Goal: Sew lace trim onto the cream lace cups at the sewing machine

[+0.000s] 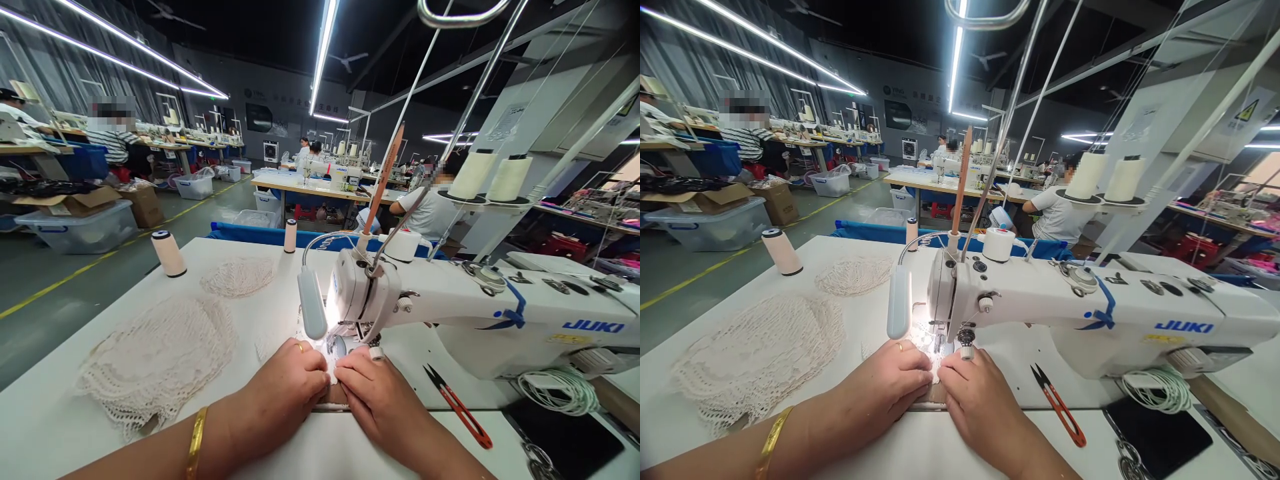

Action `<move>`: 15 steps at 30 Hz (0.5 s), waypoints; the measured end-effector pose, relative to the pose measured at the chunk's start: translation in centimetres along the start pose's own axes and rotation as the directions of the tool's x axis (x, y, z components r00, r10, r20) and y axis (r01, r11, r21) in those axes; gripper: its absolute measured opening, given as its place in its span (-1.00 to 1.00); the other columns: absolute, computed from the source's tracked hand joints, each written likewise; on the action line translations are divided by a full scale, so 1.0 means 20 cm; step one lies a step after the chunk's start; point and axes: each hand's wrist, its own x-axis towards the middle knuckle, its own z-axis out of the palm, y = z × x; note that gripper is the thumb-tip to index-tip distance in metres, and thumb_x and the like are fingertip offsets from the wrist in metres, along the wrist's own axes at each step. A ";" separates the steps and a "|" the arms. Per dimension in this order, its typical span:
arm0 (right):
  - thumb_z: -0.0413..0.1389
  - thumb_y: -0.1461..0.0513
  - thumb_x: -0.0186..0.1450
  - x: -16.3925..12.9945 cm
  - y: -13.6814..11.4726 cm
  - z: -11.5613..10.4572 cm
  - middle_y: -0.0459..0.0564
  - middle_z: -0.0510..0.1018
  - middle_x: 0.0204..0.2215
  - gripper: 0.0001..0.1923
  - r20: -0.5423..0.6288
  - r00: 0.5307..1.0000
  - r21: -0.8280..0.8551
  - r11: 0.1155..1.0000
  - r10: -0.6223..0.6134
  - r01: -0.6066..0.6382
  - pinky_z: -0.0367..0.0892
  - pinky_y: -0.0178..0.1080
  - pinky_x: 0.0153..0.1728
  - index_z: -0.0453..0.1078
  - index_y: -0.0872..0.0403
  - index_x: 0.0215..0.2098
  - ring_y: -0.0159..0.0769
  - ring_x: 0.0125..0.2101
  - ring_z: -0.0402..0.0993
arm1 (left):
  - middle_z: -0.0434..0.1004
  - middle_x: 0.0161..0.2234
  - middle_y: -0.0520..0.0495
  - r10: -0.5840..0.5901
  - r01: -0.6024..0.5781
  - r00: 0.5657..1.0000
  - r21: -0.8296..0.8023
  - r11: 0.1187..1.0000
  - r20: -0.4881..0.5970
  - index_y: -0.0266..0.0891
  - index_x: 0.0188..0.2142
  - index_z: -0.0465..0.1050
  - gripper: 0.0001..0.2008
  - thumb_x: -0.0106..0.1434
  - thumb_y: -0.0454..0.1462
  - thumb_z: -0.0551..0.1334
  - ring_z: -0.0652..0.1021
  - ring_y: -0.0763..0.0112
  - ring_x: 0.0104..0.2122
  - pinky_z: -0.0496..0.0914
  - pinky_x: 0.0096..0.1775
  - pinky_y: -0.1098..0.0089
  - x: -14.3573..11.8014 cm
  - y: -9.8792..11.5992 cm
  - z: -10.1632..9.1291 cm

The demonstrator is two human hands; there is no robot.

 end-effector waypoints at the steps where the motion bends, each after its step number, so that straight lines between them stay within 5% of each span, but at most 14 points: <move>1: 0.02 0.48 0.42 0.00 0.00 0.00 0.01 0.66 -0.11 -0.64 -0.007 1.000 -0.003 1.000 0.006 -0.006 0.38 -0.12 -0.23 0.49 0.01 0.00 -0.14 -0.21 0.51 | 0.61 -0.30 -0.04 -0.001 0.001 1.000 0.004 1.000 -0.002 -0.21 -0.39 0.45 -0.73 0.45 -0.46 0.17 0.47 0.28 -0.34 0.29 -0.25 0.22 0.00 -0.01 0.00; 15: 0.03 0.45 0.45 0.02 0.02 0.03 0.07 0.68 -0.08 -0.67 -0.034 0.999 -0.083 0.996 0.031 -0.033 0.51 -0.08 -0.16 0.52 0.00 -0.01 -0.05 -0.10 0.59 | 0.67 -0.27 -0.05 0.011 -0.011 1.000 -0.001 1.000 0.012 -0.23 -0.28 0.56 -0.78 0.40 -0.49 0.20 0.55 0.24 -0.29 0.31 -0.23 0.21 0.02 -0.05 0.00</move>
